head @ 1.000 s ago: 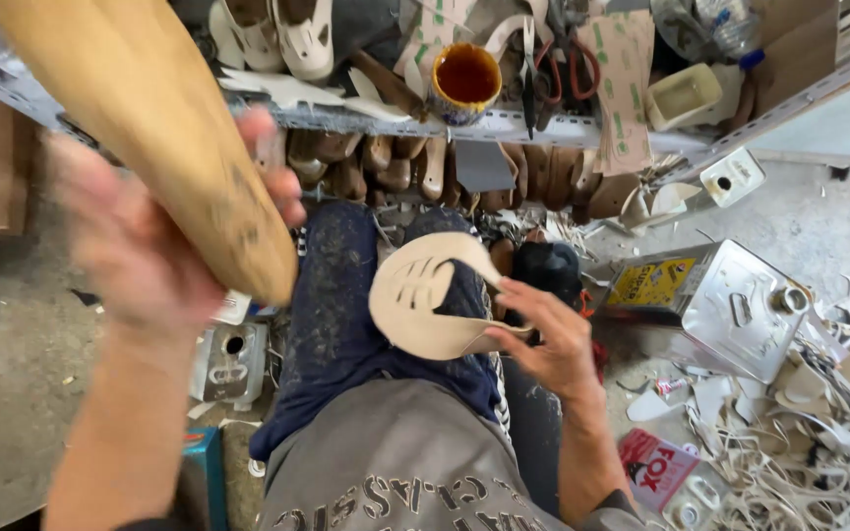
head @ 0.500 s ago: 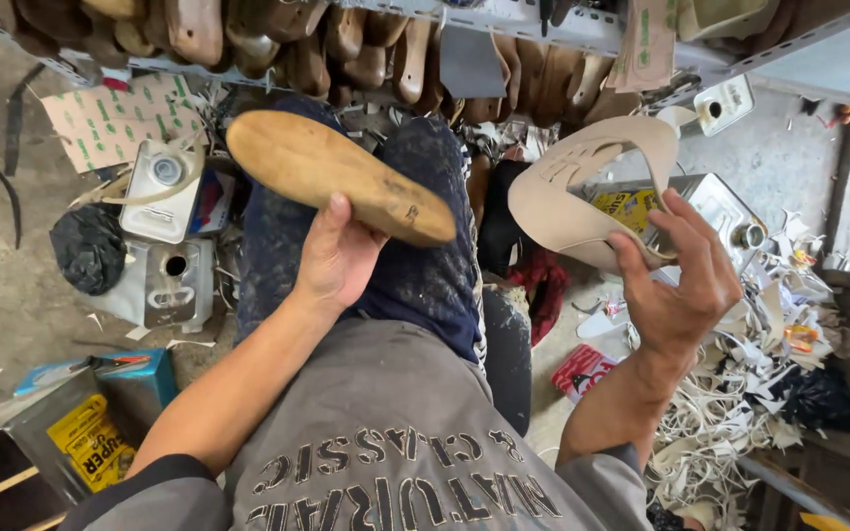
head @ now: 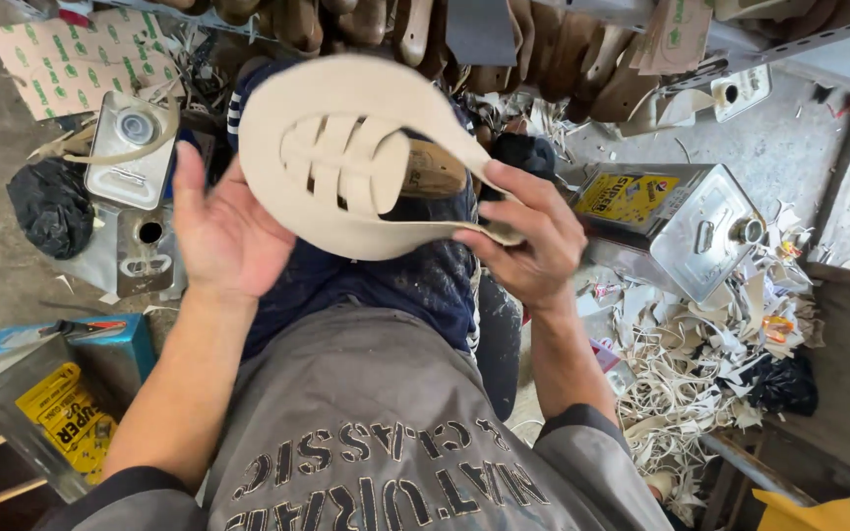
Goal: The person holds a beige shoe upper and uses scissors to trim the edges of the material. They then use a hammer to tap and shape the shoe upper around a wooden last, adjusting the fit and form of the shoe.
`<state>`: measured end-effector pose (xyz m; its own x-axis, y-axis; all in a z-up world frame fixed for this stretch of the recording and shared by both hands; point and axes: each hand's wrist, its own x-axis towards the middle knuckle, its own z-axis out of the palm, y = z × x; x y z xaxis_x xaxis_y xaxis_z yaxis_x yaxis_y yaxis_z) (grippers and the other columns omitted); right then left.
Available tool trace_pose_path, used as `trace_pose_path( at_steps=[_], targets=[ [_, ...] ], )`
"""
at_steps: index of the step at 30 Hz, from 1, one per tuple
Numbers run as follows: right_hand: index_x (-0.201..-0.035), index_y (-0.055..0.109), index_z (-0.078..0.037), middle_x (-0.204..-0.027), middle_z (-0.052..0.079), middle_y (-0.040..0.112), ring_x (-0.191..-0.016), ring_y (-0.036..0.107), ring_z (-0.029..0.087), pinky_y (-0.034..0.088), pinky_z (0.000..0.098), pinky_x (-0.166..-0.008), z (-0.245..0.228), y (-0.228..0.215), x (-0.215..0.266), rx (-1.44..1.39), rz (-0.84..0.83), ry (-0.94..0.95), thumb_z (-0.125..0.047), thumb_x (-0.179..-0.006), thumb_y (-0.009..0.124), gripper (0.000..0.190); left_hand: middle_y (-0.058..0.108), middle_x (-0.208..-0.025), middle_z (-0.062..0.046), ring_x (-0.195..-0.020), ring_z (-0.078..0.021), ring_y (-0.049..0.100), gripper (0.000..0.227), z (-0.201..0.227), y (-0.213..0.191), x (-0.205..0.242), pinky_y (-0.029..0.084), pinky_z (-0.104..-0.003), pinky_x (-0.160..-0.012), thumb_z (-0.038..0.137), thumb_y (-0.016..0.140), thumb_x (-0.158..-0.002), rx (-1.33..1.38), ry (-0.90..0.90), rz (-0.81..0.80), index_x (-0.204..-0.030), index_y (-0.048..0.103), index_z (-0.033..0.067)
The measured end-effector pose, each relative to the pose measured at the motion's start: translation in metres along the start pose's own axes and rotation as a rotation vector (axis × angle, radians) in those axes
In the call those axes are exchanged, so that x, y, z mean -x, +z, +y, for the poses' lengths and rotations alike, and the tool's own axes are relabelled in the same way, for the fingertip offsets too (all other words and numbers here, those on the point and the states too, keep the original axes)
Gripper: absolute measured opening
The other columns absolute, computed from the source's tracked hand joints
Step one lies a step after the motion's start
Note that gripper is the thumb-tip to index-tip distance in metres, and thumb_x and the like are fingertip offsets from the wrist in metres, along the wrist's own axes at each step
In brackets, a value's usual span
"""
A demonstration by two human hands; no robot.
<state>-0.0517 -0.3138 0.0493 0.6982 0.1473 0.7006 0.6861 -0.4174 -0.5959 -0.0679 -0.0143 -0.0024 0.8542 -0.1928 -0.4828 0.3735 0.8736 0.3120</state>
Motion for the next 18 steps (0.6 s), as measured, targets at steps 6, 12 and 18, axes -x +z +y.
trace_pose_path(
  at_steps=[6, 12, 18],
  targets=[
    [-0.095, 0.074, 0.003, -0.11, 0.025, 0.074, -0.102, 0.074, 0.043, 0.06, 0.0478, -0.085, 0.038, 0.028, 0.027, -0.104, -0.077, 0.054, -0.01, -0.084, 0.09, 0.024, 0.075, -0.109, -0.005, -0.099, -0.0172, 0.076, 0.029, 0.005, -0.001, 0.002, 0.065, -0.031, -0.09, 0.014, 0.071, -0.097, -0.513, 0.217, 0.231, -0.124, 0.068, 0.0073],
    [-0.106, 0.074, 0.003, -0.113, 0.023, 0.073, -0.106, 0.073, 0.042, 0.056, 0.0498, -0.094, 0.038, 0.053, 0.023, -0.104, -0.09, 0.082, -0.009, -0.086, 0.089, 0.028, 0.075, -0.104, -0.01, -0.092, -0.0213, 0.078, 0.027, 0.009, -0.043, -0.01, 0.069, -0.033, -0.083, 0.008, 0.078, -0.093, -0.512, 0.207, 0.275, -0.119, 0.07, 0.0043],
    [-0.152, 0.044, 0.002, -0.15, 0.022, 0.051, -0.137, 0.053, 0.041, 0.043, 0.0525, -0.114, 0.032, 0.036, 0.011, -0.169, -0.302, 0.204, -0.023, -0.089, 0.09, 0.081, 0.074, -0.095, -0.008, -0.089, -0.0209, 0.079, 0.017, 0.014, -0.042, -0.017, 0.069, -0.034, -0.082, 0.01, 0.081, -0.093, -0.523, 0.27, 0.324, -0.107, 0.071, 0.007]
  ],
)
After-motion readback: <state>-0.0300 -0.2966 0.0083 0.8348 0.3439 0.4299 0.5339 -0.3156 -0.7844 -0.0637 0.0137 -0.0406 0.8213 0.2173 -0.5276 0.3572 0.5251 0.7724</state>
